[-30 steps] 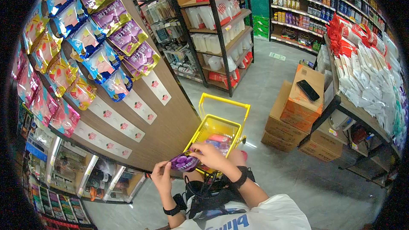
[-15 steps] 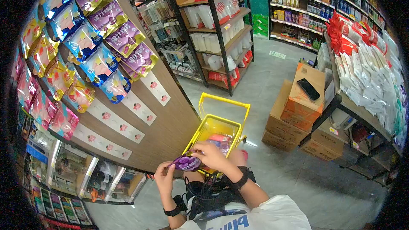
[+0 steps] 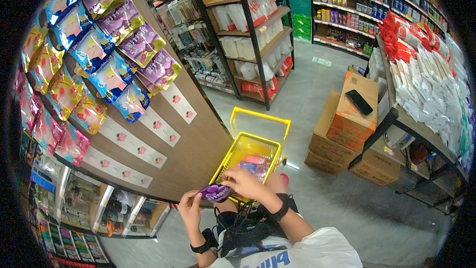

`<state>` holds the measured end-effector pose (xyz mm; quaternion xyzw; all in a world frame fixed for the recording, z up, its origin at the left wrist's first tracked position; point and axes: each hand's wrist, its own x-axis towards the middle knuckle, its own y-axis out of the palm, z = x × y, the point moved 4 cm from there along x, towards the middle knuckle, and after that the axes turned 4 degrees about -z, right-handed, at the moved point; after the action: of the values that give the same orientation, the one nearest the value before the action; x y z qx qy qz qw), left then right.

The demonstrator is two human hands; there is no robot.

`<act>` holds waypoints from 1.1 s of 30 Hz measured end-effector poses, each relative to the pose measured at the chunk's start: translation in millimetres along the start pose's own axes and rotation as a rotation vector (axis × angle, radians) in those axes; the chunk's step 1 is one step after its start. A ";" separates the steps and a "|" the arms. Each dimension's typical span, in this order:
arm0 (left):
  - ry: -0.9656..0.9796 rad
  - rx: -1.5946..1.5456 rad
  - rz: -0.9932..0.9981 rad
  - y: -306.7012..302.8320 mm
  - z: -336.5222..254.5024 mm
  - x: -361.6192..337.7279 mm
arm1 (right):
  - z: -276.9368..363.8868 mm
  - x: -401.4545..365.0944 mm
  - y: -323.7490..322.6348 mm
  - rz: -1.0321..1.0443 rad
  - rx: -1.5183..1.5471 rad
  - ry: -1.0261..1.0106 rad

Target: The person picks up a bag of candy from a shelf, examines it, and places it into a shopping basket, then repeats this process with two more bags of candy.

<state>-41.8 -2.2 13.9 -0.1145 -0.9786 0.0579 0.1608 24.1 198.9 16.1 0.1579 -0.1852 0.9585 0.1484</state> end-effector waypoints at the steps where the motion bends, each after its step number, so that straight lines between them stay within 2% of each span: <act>1: 0.028 0.020 0.000 -1.7 8.1 0.7 | -0.3 0.4 0.4 0.008 -0.004 0.013; 2: 0.056 0.040 0.001 -3.0 13.8 0.7 | -0.1 0.8 0.2 0.017 -0.007 0.026; 5: -0.087 -0.019 0.003 1.5 1.3 -1.1 | -0.8 0.8 -0.5 0.023 -0.017 0.041; 12: -0.117 0.009 0.026 1.3 14.4 0.5 | -16.5 0.6 5.8 0.032 -0.069 -0.021; 14: -0.152 0.008 0.033 1.9 24.2 0.3 | -19.7 1.5 6.7 0.043 -0.055 0.031; 17: -0.040 0.050 0.050 4.3 43.8 2.9 | -26.2 2.2 6.8 0.044 -0.081 0.101; 20: -0.029 0.060 0.088 12.0 60.2 9.9 | -45.1 -2.0 10.4 0.059 -0.145 0.157; 23: -0.108 0.099 0.170 23.9 86.5 19.1 | -77.8 -14.0 20.0 0.121 -0.243 0.221; 26: -0.244 0.148 0.223 34.1 152.2 24.5 | -85.4 -18.5 19.0 0.231 -0.267 0.305; 30: -0.125 0.325 0.282 59.7 156.1 26.4 | -91.5 -20.7 18.4 0.317 -0.252 0.366; 33: -0.287 0.329 0.412 71.4 177.8 22.6 | -94.7 -22.6 18.3 0.269 -0.219 0.365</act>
<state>-106.2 58.7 -157.4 -0.2736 -0.9250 0.2629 0.0219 14.9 215.6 -81.1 -0.0612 -0.2777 0.9564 0.0665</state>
